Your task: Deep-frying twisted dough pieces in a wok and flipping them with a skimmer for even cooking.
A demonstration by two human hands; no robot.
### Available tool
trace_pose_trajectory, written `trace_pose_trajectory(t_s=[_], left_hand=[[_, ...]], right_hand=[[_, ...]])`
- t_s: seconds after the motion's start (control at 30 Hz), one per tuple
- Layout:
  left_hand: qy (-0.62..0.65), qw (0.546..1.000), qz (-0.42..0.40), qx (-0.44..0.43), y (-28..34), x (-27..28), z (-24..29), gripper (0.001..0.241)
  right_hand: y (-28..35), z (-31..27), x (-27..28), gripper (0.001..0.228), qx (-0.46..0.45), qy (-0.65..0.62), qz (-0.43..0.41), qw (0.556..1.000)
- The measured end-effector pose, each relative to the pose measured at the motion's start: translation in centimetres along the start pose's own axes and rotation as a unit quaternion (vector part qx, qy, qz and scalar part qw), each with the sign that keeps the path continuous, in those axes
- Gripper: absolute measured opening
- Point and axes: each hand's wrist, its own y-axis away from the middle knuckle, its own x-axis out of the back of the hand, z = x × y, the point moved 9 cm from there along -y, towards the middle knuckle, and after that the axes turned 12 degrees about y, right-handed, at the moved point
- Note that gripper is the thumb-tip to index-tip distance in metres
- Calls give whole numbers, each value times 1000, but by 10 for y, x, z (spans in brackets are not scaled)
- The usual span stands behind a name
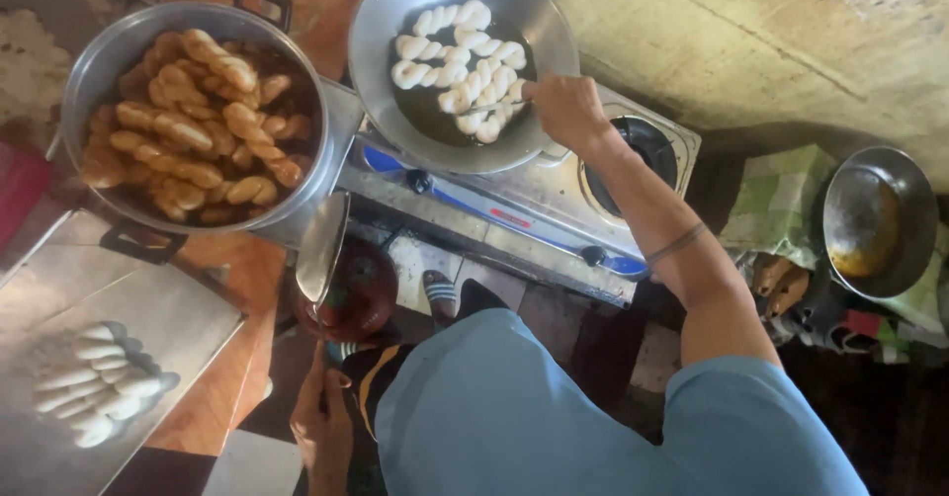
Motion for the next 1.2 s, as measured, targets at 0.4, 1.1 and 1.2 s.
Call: trace_pose_trajectory(t_s=[0.4, 1.1, 1.2], left_hand=[[1, 1000, -5, -3, 23, -10, -1, 47], [-488, 839, -84, -225, -116, -88, 138, 57], [-480, 835, -62, -263, -143, -105, 148, 51]], right_hand=[[-22, 2, -10, 34, -2, -155, -91, 984], [12, -36, 10, 28, 8, -96, 10, 995], [11, -35, 13, 27, 9, -98, 13, 995]])
